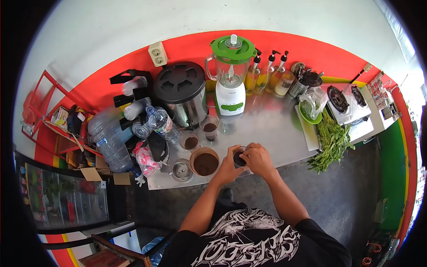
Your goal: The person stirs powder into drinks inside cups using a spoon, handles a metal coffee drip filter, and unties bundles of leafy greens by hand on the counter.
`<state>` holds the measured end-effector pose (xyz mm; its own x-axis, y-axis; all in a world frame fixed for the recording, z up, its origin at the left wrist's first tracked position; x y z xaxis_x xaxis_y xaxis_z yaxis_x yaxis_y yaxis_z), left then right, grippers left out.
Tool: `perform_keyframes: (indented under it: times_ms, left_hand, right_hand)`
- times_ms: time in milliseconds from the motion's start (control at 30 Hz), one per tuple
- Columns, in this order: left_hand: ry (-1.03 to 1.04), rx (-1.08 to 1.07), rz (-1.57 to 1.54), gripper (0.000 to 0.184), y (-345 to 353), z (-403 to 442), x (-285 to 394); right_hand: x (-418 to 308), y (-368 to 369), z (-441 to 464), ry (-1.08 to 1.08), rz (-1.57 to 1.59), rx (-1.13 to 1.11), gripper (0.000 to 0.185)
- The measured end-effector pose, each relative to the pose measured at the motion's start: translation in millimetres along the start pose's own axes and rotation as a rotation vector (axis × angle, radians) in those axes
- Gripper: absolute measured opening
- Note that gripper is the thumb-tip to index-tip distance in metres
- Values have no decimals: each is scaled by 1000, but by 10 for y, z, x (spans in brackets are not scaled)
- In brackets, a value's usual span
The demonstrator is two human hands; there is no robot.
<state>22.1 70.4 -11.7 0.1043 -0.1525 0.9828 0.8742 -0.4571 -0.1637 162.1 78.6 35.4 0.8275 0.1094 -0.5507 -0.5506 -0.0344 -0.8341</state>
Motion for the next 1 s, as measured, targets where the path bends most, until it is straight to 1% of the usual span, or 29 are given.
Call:
perform_keyframes:
  times_ms: [67,100,167,200,267,300,367,400,467,500,567,600,667,700,767,800,867,900,967,1000]
  left_hand:
    - [33,10,7,90,-15,9,69]
    - [33,2,6,90,-8,17,75]
    - [-17,20,-9,90,-10,5,61]
    - [-14,16,-10,90,-3,14,31]
    - [35,13,-4,90,6,4,-6]
    - [36,11,-4,90,-5,3,-4]
    - [43,11,-6,90,-11,7,11]
    - [44,12,-8,90,5,-7,20]
    - [38,76,32,89,-15,-7,50]
    - [42,78,33,89,-6,-4,24]
    - [53,61,19,90,13,5,-28]
    - [53,62,22,90,8,6,-28]
    - [33,31,16,92,14,4,-44]
    - [33,32,20,92,13,-1,2]
    - [-21,42,49,92,12,-2,67]
    - [-21,43,50,92,21,2,24]
    - [76,49,35,90,25,5,-70]
    - [72,50,36,90,30,0,-62]
    - [46,67,0,89,29,-12,-64]
    - [41,69,1,89,33,-19,-56]
  right_hand:
    - [-46,-30,-4,-91,-9,52,17]
    - [-68,-44,3,-83,-9,56,17]
    - [-136,-112,-18,-68,37,169,20]
    - [-158,-121,-22,-64,35,173,20]
    - [-166,-87,-52,-9,-222,130,19]
    - [-139,-63,-54,-7,-222,132,19]
    - [-81,17,-50,-46,-36,84,19]
    - [-82,9,-59,-47,-38,84,19]
    - [-87,-85,-61,-40,45,188,19]
    - [-62,-75,-64,-44,44,190,19]
    - [-6,-2,-62,-45,-142,141,18]
    - [-3,-27,-52,-48,-141,142,18]
    - [-4,6,-13,-70,-9,9,18]
    - [4,14,-6,-72,-7,11,18]
    - [3,-44,18,-100,21,140,18]
    - [-14,-49,12,-101,22,141,18]
    - [-27,-6,-4,-54,-110,65,17]
    - [9,8,-8,-55,-108,62,17]
    - [63,62,-6,-94,69,10,16]
    - [51,38,-17,-94,72,7,16]
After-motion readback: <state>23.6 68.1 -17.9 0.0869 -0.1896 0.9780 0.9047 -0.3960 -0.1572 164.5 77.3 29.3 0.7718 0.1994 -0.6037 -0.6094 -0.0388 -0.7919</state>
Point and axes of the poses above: each hand's wrist, its own z-axis towards the middle knuckle, its own y-axis out of the palm, x = y × z, the point moved 6 cm from there along z, towards the middle knuckle, and after that the axes turned 3 degrees about y, right-handed, at the moved point
